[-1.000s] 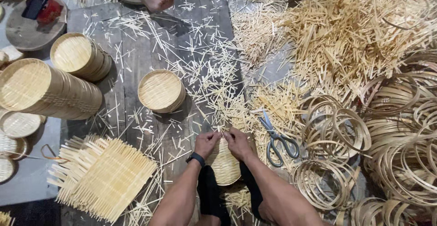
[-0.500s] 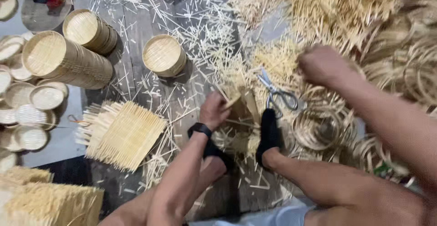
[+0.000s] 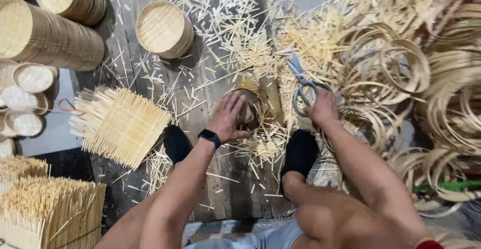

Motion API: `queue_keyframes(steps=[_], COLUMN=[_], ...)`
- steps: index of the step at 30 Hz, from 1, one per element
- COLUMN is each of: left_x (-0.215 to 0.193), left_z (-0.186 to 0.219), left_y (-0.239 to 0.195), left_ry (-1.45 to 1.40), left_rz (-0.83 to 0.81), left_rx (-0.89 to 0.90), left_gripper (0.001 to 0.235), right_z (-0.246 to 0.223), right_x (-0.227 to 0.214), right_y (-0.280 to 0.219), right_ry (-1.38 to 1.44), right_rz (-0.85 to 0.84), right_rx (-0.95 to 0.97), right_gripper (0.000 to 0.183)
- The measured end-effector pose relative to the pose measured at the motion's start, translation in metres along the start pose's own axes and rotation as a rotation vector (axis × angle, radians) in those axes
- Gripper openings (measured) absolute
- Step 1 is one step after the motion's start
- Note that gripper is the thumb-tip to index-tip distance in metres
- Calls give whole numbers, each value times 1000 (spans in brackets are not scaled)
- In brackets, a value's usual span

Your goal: The person assembles small round bamboo baskets by placing a woven bamboo mat over a circular frame, securing it, and trimming excess bamboo strips with shears. The finished baskets are stacked nearby.

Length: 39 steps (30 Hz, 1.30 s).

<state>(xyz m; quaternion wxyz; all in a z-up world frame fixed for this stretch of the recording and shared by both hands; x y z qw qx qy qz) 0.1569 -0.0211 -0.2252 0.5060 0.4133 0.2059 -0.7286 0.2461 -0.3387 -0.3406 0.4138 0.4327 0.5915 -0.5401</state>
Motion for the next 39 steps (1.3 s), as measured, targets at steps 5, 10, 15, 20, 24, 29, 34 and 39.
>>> queue_keyframes(steps=[5, 10, 15, 20, 24, 29, 34, 39], left_x=[4, -4, 3, 17, 22, 20, 19, 2], left_z=[-15, -24, -54, -48, -52, -55, -62, -43], left_y=[9, 11, 31, 18, 14, 16, 10, 22], left_ry=[-197, -94, -79, -195, -248, -254, -311, -274], left_rz=[143, 490, 485, 636, 522, 477, 353, 456], left_rx=[-179, -247, -420, -570, -522, -510, -566, -405], left_gripper=[115, 118, 120, 122, 120, 121, 121, 117], right_z=[7, 6, 15, 27, 58, 32, 79, 90], right_x=[36, 36, 14, 19, 16, -3, -59, -71], right_y=[24, 11, -32, -60, -53, 37, 203, 214], right_ry=[175, 633, 447, 225, -161, -284, -153, -98], right_rz=[-364, -640, -429, -402, -752, -826, -326, -122], right_rx=[109, 163, 57, -57, -112, -243, 112, 89], right_gripper=[80, 53, 44, 38, 40, 38, 64, 55])
Point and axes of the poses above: each hand's wrist, its own y-axis towards the middle knuckle, its own x-axis out of the palm, z = x × y, the point moved 9 cm from there along y, towards the middle knuckle, and after that the axes turned 10 degrees about -y, right-handed, at the moved point
